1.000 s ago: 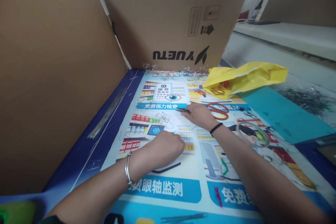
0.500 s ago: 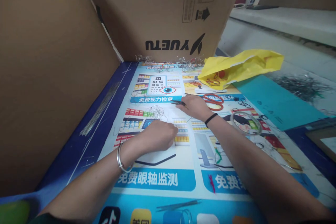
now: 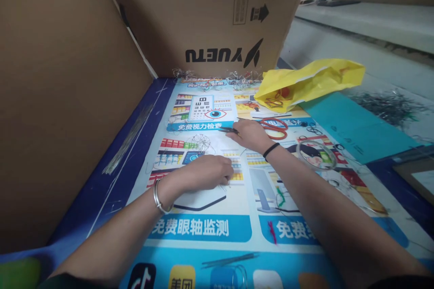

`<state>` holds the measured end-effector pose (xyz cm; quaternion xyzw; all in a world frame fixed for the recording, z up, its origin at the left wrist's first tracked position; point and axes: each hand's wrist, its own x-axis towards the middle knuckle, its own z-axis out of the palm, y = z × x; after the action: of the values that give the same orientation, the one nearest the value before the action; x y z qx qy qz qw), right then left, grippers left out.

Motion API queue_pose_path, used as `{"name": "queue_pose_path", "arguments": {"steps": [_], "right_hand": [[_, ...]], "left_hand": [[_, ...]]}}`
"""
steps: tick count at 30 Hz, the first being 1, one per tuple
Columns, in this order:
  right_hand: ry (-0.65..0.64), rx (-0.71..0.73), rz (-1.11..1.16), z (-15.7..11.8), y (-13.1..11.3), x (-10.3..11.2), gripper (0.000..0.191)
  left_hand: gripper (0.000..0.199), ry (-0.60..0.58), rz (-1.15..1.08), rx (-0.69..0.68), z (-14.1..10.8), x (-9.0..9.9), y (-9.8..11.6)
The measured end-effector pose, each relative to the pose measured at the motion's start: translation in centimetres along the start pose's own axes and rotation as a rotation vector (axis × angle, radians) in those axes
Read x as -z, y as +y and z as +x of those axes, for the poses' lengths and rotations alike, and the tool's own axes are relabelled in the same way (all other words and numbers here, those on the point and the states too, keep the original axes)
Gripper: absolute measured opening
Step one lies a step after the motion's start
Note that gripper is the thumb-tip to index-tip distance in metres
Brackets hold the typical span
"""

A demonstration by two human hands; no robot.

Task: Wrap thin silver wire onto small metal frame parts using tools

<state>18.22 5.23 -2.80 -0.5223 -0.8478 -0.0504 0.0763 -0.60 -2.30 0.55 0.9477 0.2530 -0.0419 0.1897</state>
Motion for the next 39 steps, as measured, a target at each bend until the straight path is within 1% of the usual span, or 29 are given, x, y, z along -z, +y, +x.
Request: {"name": "queue_pose_path", "arguments": {"steps": [3,5,6,7,9,11,12,14,15,17,19,22,25,27,28,29,31,32,34,36,39], "right_hand": [[0.012,0.003,0.012,-0.1,0.1,0.1,0.041],[0.005,-0.007,0.057,0.0,0.2,0.3,0.039],[-0.002,-0.024,0.106,0.0,0.3,0.5,0.038],[-0.006,-0.049,0.175,0.1,0.4,0.7,0.037],[0.014,-0.102,0.384,0.3,0.5,1.5,0.037],[0.051,-0.123,0.658,0.3,0.3,2.5,0.037],[0.062,-0.113,0.803,0.3,0.2,3.1,0.037],[0.003,-0.057,1.019,0.0,-0.3,4.2,0.036],[-0.039,-0.021,1.082,-0.1,-0.5,4.7,0.035],[-0.141,0.073,1.102,-0.4,-1.1,5.4,0.032],[-0.184,0.134,1.058,-0.6,-1.6,5.8,0.03],[-0.177,0.153,1.0,-0.7,-2.1,5.8,0.027],[-0.152,0.142,1.004,-0.7,-2.5,5.5,0.024],[-0.091,0.153,1.021,-0.7,-2.9,5.4,0.025],[-0.042,0.161,1.031,-0.7,-3.2,5.3,0.026],[0.008,0.164,1.043,-0.7,-3.5,5.2,0.026],[0.121,0.127,1.06,-0.7,-4.2,5.1,0.023],[0.183,0.094,1.068,-0.7,-4.6,5.0,0.022],[0.253,0.067,1.069,-0.7,-5.2,4.7,0.021],[0.293,0.059,1.043,-0.8,-5.7,4.5,0.023],[0.341,0.062,1.009,-1.0,-6.1,4.4,0.023]], "left_hand": [[0.012,-0.004,0.023,0.021,0.0,0.0,0.2],[0.015,0.016,0.018,0.098,-0.1,0.3,0.4],[0.017,0.057,0.012,0.162,-0.2,0.5,0.4],[0.018,0.121,0.005,0.228,-0.2,0.8,0.4],[0.019,0.3,-0.013,0.328,-0.3,1.4,0.3],[0.018,0.477,-0.038,0.347,-0.5,1.8,0.1],[0.017,0.536,-0.052,0.335,-0.5,1.9,0.0],[0.016,0.63,-0.071,0.337,-0.6,2.0,-0.3],[0.015,0.67,-0.071,0.344,-0.6,2.0,-0.4],[0.015,0.705,-0.069,0.335,-0.6,1.9,-0.5],[0.016,0.711,-0.072,0.347,-0.6,1.9,-0.6],[0.017,0.728,-0.104,0.372,-0.5,2.1,-0.7],[0.016,0.812,-0.157,0.366,-0.4,2.3,-0.7],[0.012,0.91,-0.249,0.365,-0.4,2.2,-0.7],[0.01,0.964,-0.334,0.368,-0.3,2.2,-0.7],[0.008,1.015,-0.447,0.371,-0.3,2.1,-0.7],[0.011,1.084,-0.732,0.369,-0.1,1.9,-0.7],[0.015,1.087,-0.871,0.359,0.0,1.8,-0.7],[0.02,1.103,-1.063,0.346,0.2,1.6,-0.7],[0.021,1.125,-1.18,0.338,0.4,1.4,-0.7],[0.021,1.161,-1.271,0.36,0.6,1.2,-0.4]]}}
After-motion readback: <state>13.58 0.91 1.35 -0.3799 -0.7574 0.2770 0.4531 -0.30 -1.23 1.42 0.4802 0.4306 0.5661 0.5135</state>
